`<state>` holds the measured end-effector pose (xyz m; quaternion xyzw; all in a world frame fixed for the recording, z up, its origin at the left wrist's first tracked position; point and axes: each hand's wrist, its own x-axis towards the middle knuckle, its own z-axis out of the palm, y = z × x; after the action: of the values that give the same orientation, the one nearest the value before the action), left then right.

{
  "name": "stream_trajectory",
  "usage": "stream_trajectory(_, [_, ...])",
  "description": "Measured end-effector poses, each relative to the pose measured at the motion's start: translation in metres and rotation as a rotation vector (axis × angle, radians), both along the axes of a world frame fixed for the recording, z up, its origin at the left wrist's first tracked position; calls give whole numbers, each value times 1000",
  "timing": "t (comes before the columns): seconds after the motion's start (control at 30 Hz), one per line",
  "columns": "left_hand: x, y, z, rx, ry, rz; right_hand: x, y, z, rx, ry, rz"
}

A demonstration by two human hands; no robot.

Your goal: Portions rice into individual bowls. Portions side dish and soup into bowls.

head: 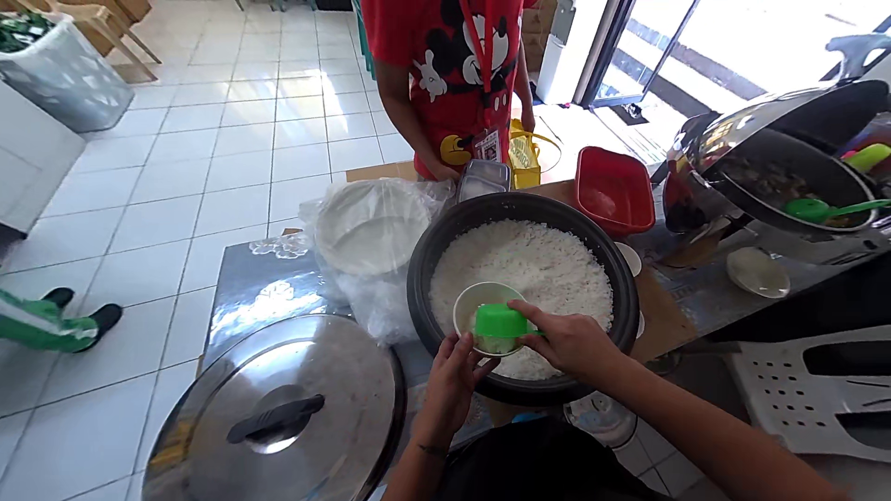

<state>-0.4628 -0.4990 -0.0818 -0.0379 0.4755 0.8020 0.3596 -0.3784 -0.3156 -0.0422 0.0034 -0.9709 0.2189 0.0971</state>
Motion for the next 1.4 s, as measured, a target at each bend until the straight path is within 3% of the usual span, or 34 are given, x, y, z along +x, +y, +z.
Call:
stream_trajectory(0.07, [-2,2,0,18,18,4,0,10,13,-90,4,-78])
stream_trajectory(0.17, [-4,6,0,18,35,5,14,30,31,-34,69,-91])
stream_trajectory(0.33, [2,17,0,48,66,-36,14,12,25,-1,-154,-17])
stream_trajectory(0.53, [-2,6,-10,-30,137,19,17,54,27,-375,-119,-211])
stream_trajectory(0.6, [-8,-3,-20,-73,158,71,27,68,22,-300,-169,-287])
stream_trajectory(0.7, [-16,-13,-23,-68,175,78,31,60,-15,-126,-457,-268])
stream_trajectory(0.77, [-19,-10,-18,-59,194,39,31,51,-47,-37,-431,-188])
stream_trajectory(0.83, [-19,2,-10,-82,219,-21,34,53,-54,-27,-264,-155])
stream_trajectory(0.93, [-8,31,-1,-67,233,-168,40,69,-25,-338,-112,-259])
stream_trajectory(1.03, [14,78,8,45,182,-326,51,85,1,-976,-211,-322])
stream_trajectory(1.1, [30,115,15,62,174,-435,64,96,4,-1251,-163,-441])
stream_trajectory(1.27, [44,188,20,24,192,-661,108,156,-7,-1485,1,-698])
stream_trajectory(1.4, [36,178,23,-31,322,-608,131,225,-48,-1296,85,-992])
